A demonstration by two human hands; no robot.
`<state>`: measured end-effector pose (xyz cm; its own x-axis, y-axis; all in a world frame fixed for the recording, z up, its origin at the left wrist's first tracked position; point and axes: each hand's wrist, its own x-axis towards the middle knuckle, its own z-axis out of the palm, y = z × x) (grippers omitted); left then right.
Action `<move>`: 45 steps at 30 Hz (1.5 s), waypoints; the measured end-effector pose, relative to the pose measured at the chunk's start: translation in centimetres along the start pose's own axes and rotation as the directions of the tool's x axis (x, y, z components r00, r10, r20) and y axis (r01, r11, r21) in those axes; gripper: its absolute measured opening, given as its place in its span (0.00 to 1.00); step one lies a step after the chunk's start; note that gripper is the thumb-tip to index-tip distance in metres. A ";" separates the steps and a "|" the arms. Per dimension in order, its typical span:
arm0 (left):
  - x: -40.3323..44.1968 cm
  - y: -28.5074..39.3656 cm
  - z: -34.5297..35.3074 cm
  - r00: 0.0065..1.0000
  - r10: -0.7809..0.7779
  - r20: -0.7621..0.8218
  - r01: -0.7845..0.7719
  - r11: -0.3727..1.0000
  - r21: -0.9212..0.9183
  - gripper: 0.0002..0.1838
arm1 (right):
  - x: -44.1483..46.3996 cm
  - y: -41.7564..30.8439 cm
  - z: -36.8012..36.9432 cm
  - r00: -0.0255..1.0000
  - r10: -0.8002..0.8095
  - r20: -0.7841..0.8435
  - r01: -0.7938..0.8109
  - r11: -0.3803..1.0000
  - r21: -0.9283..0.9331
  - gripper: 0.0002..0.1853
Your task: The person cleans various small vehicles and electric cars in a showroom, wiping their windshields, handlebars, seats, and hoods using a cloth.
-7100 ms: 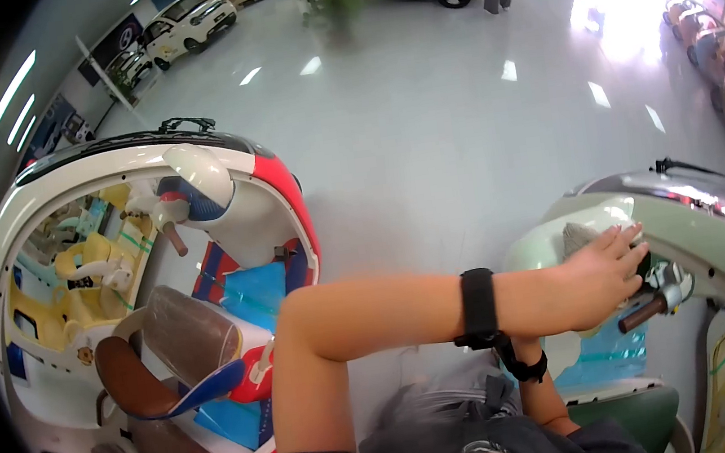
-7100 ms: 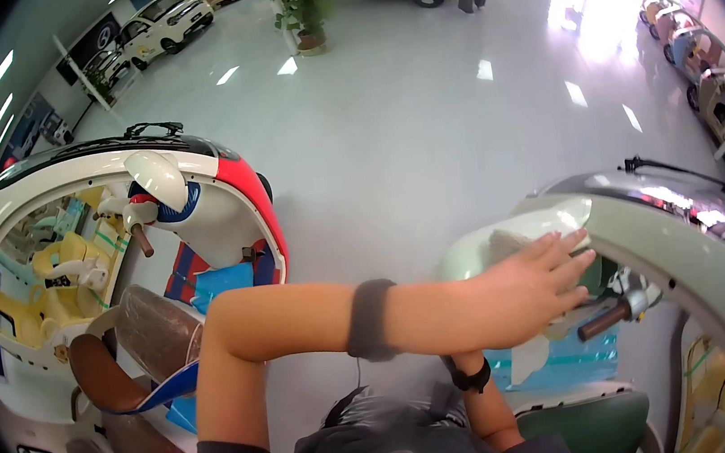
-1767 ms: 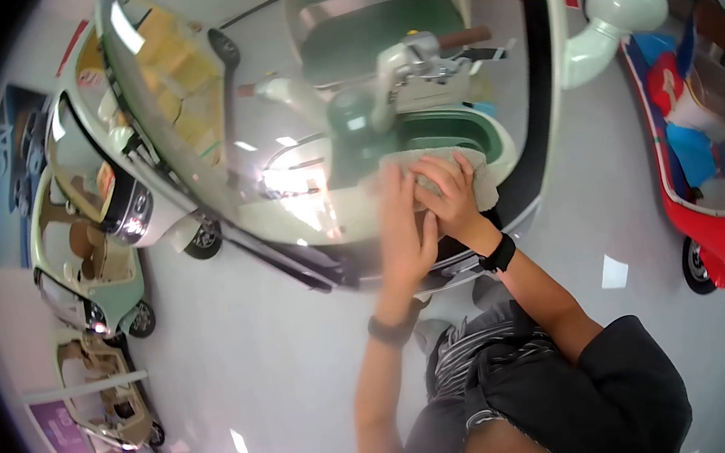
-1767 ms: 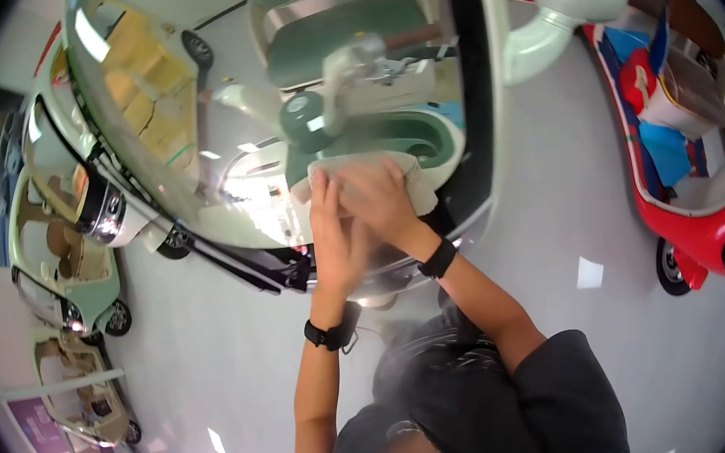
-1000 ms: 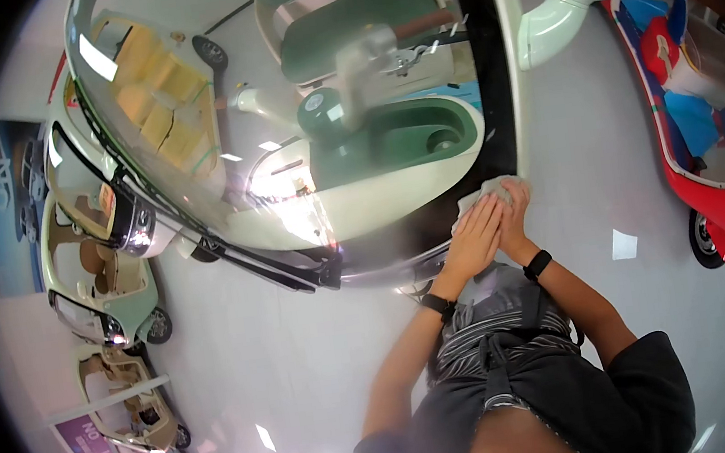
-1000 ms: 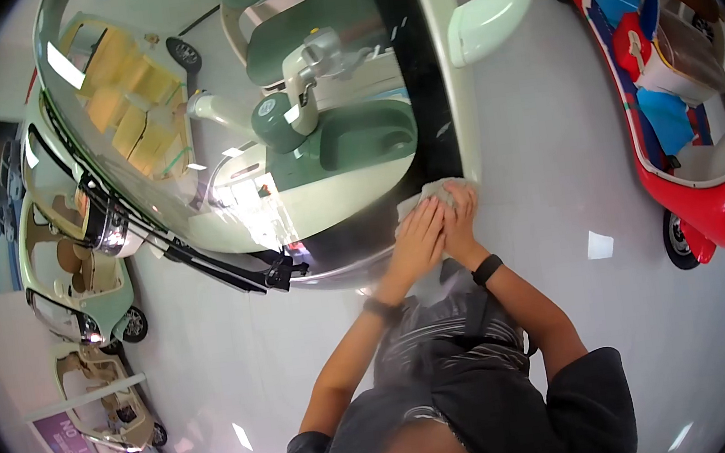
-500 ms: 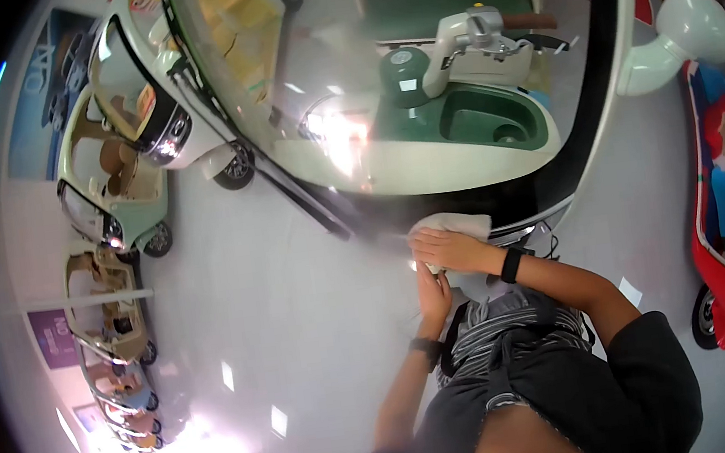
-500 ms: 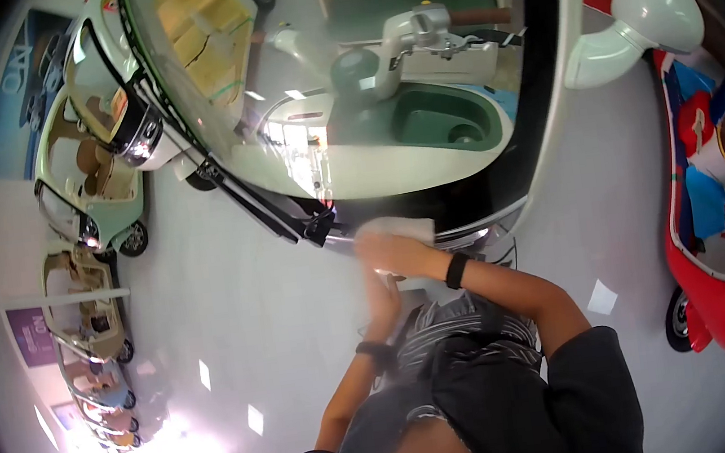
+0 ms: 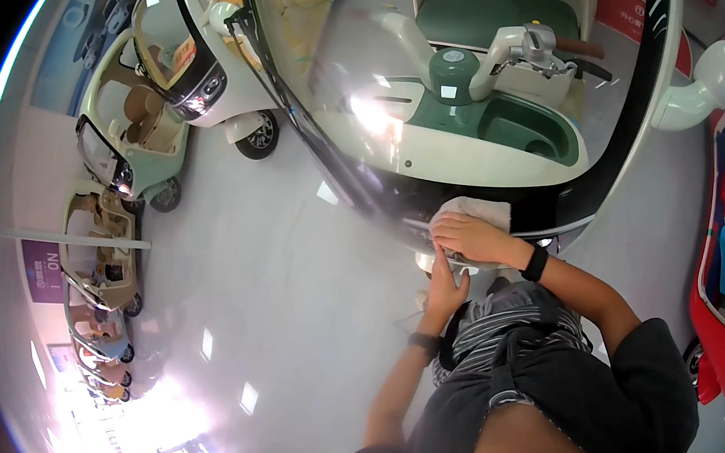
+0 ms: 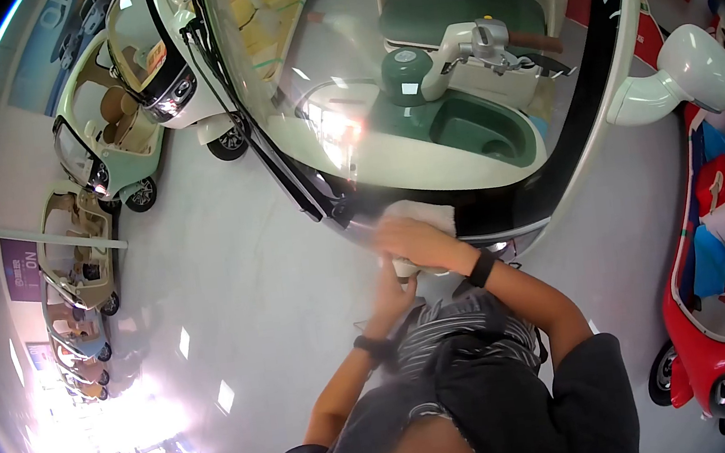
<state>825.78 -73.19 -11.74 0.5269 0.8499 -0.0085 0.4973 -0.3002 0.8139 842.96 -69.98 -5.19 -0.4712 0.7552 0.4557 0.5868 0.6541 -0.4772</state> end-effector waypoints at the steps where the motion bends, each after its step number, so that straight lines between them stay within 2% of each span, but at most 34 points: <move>1: 0.1 0.3 0.2 0.997 0.071 -0.011 -0.071 0.997 0.019 0.47 | -0.6 -0.1 -0.3 0.998 -0.015 -0.068 0.013 0.999 -0.037 0.12; 5: 1.5 2.7 0.8 0.949 0.315 -0.034 -0.313 0.949 0.050 0.45 | -2.2 -0.5 -2.6 0.991 0.094 -0.093 -0.095 0.996 -0.001 0.14; 6: 2.2 3.4 0.8 0.931 0.363 -0.037 -0.361 0.931 0.048 0.43 | -2.7 -0.8 -3.7 0.989 0.141 -0.043 -0.141 0.990 0.010 0.16; 9: 5.4 6.3 0.4 0.857 0.515 -0.011 -0.510 0.853 0.110 0.42 | -5.2 -0.4 -4.4 0.944 0.253 -0.212 -0.300 0.925 -0.233 0.20; 10: 6.3 7.8 0.3 0.849 0.529 0.007 -0.525 0.840 0.138 0.41 | -6.3 0.1 -4.7 0.918 0.257 -0.303 -0.335 0.910 -0.244 0.24; 13: 8.7 11.9 0.4 0.817 0.574 0.063 -0.572 0.789 0.225 0.36 | -7.9 1.0 -6.0 0.757 0.265 -0.597 -0.472 0.854 -0.220 0.30; 16: 10.9 14.6 0.9 0.773 0.624 0.111 -0.625 0.722 0.297 0.32 | -8.0 0.6 -7.1 0.527 0.229 -0.818 -0.585 0.796 -0.154 0.35; 19: 11.4 16.0 1.5 0.753 0.653 0.084 -0.640 0.696 0.326 0.32 | -9.4 -0.2 -6.7 0.418 0.322 -0.849 -0.651 0.759 -0.032 0.37; 20: 11.5 15.9 1.5 0.749 0.657 0.082 -0.644 0.693 0.324 0.32 | -10.4 -0.6 -6.3 0.453 0.384 -0.805 -0.687 0.725 -0.041 0.38; 23: 11.4 15.0 1.6 0.750 0.656 0.083 -0.647 0.701 0.301 0.31 | -12.0 -1.0 -5.0 0.572 0.396 -0.718 -0.692 0.703 -0.163 0.40; 28: 9.8 11.2 3.7 0.778 0.626 0.041 -0.612 0.742 0.274 0.29 | -12.3 -1.3 -3.0 0.643 0.497 -0.583 -0.695 0.699 -0.171 0.43; 32: 7.6 9.1 3.8 0.844 0.536 0.038 -0.518 0.793 0.322 0.29 | -11.2 -2.5 -2.6 0.662 0.598 -0.451 -0.716 0.682 -0.147 0.45; 34: 6.6 8.2 3.2 0.868 0.495 0.037 -0.476 0.810 0.342 0.28 | -11.0 -2.5 -2.7 0.719 0.607 -0.338 -0.685 0.702 -0.195 0.46; 37: 4.5 5.6 2.8 0.923 0.383 -0.023 -0.351 0.868 0.351 0.32 | -9.5 -2.5 -2.0 0.787 0.601 -0.143 -0.615 0.742 -0.268 0.43; 38: 3.8 4.5 2.5 0.935 0.354 -0.033 -0.324 0.888 0.327 0.34 | -8.7 -2.5 -1.6 0.802 0.593 -0.074 -0.586 0.756 -0.293 0.41; 41: 1.7 0.5 2.0 0.978 0.189 -0.085 -0.181 0.979 0.090 0.38 | -5.6 -2.2 0.8 0.890 0.455 -0.004 -0.436 0.850 -0.297 0.36; 45: 0.6 -2.9 0.8 0.994 0.007 -0.107 -0.022 0.991 -0.132 0.42 | -1.2 -2.3 5.0 0.934 0.340 0.107 -0.284 0.892 -0.351 0.30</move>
<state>825.21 -72.22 -14.59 0.4540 0.8890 0.0597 0.3908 -0.2589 0.8833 838.90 -72.19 -8.42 -0.3115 0.9324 0.1833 0.8887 0.3541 -0.2913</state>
